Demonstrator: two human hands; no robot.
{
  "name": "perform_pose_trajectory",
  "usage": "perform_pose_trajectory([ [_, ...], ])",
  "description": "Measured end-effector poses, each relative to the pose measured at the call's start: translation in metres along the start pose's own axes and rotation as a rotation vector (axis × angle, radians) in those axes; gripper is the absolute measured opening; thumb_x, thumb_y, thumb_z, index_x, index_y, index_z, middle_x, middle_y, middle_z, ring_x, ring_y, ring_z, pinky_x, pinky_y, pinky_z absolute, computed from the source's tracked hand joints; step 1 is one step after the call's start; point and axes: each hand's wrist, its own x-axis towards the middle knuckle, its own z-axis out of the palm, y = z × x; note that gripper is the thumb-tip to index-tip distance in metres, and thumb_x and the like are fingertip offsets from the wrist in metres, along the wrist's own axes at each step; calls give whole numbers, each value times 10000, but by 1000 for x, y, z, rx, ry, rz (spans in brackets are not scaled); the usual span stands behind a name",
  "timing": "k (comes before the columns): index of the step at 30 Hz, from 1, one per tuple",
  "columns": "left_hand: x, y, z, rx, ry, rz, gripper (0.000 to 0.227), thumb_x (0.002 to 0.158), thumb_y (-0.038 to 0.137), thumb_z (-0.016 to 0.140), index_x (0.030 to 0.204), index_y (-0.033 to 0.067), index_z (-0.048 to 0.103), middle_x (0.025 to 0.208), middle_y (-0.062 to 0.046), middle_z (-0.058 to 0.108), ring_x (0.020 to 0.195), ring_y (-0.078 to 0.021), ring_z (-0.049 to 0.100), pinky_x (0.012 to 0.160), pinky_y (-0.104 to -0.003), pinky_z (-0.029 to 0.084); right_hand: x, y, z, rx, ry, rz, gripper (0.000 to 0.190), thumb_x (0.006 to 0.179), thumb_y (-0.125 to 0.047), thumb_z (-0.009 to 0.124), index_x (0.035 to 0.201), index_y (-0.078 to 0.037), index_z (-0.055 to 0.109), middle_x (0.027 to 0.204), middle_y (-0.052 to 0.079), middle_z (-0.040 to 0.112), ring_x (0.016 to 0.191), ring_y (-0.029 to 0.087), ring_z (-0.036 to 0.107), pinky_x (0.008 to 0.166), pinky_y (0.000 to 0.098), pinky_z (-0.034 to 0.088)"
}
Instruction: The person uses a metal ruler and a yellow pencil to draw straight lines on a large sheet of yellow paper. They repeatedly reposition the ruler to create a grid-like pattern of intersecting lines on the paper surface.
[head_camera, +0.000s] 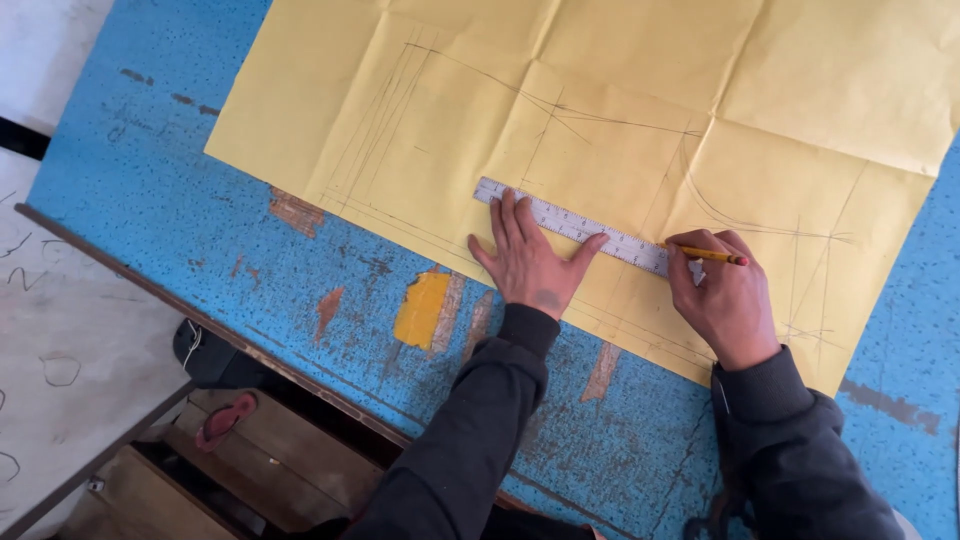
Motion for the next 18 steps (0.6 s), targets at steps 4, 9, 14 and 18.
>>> perform_pose_trajectory([
  [4, 0, 1, 0, -6, 1, 0, 1048, 762, 795, 620, 1434, 20, 406, 1560, -224, 378, 1519, -373, 304, 1061, -777, 209, -2, 3, 4, 5, -7, 32, 72, 1004, -169, 696, 1070, -183, 722, 808, 71, 683, 830, 300, 675, 706, 443, 572],
  [9, 1, 0, 11, 88, 119, -23, 1051, 700, 863, 593, 1349, 43, 490, 1554, -129, 441, 1469, -310, 386, 1064, -709, 270, -1, -12, -6, 50, -30, -48, 74, 1033, -83, 635, 1060, -50, 696, 922, 74, 718, 922, 305, 623, 800, 440, 506],
  [14, 1, 1, 11, 80, 111, -35, 1062, 698, 862, 585, 1362, 39, 495, 1554, -126, 442, 1475, -296, 374, 1071, -707, 268, -1, -9, -4, 39, -23, -55, 67, 1037, -81, 633, 1060, -57, 690, 905, 73, 707, 901, 305, 619, 782, 445, 504],
  [18, 2, 0, 10, 88, 106, -26, 1073, 703, 862, 588, 1372, 29, 494, 1555, -124, 433, 1477, -296, 369, 1049, -723, 281, -1, -11, -5, 28, -31, -56, 79, 1041, -85, 618, 1062, -59, 690, 915, 71, 707, 908, 310, 623, 782, 455, 513],
])
